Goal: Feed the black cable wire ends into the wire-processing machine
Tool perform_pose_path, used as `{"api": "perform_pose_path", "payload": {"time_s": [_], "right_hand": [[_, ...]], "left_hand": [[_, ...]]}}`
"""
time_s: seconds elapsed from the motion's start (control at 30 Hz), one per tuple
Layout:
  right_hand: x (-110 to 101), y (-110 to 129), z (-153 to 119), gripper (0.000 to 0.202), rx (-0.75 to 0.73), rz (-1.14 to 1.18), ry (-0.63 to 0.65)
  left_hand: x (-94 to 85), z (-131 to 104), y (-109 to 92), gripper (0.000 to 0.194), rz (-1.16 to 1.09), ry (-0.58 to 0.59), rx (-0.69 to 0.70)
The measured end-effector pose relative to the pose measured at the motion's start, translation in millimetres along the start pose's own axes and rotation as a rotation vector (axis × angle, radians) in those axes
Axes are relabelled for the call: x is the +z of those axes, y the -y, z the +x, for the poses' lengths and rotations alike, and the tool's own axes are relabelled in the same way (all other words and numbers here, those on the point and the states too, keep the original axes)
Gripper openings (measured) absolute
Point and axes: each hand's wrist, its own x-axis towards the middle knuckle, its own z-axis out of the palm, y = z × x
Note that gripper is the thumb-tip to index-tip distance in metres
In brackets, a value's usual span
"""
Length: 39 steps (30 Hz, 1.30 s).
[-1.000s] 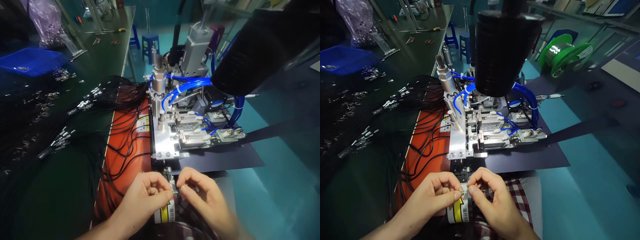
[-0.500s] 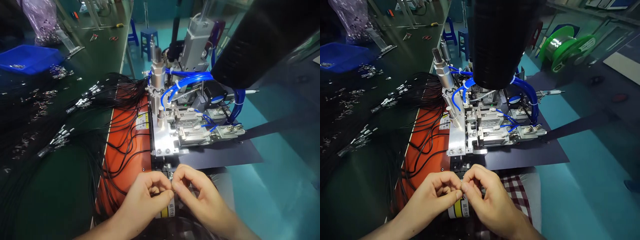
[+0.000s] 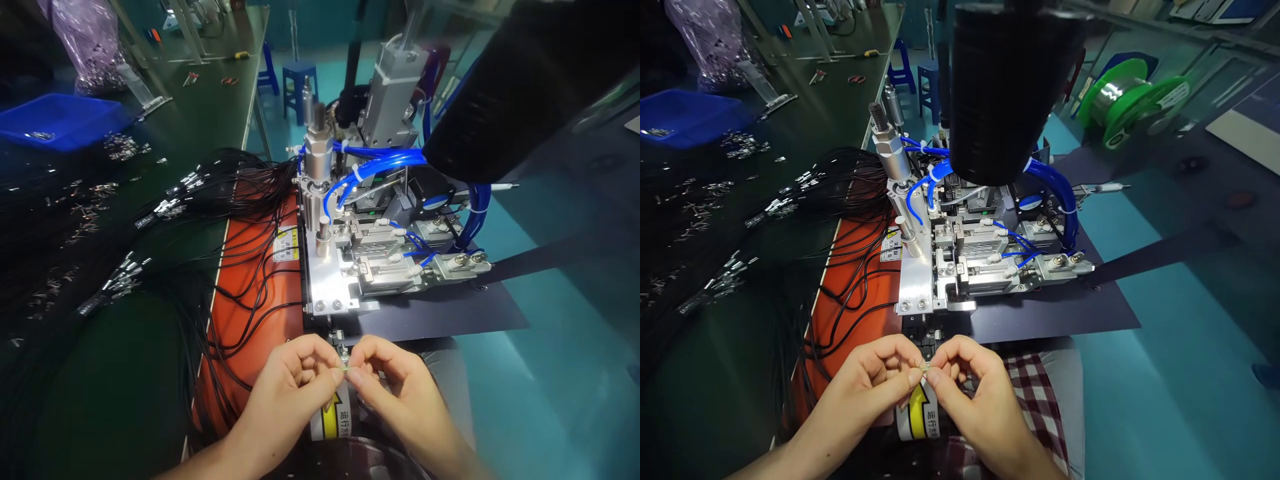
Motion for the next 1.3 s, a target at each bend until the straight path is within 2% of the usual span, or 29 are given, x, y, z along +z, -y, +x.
{"api": "perform_pose_path", "payload": {"time_s": [0.53,0.8,1.1,1.3], "right_hand": [[8,-13,-1,0.015,-0.011,0.11,-0.026],[9,-11,-2,0.018,-0.009,0.11,-0.056],[7,-12,-1,0.015,-0.011,0.114,-0.053],[9,-12,-3,0.016,0.01,0.171,-0.031]], "left_hand": [[3.5,-4,5,0.011,-0.079,-0.004,0.039],[4.0,-5,7,0.01,-0.1,-0.01,0.05],[5.8,-5,3,0.01,-0.04,-0.021,0.072],[7.2,-7,4,0.009,-0.092,-0.037,0.061]]}}
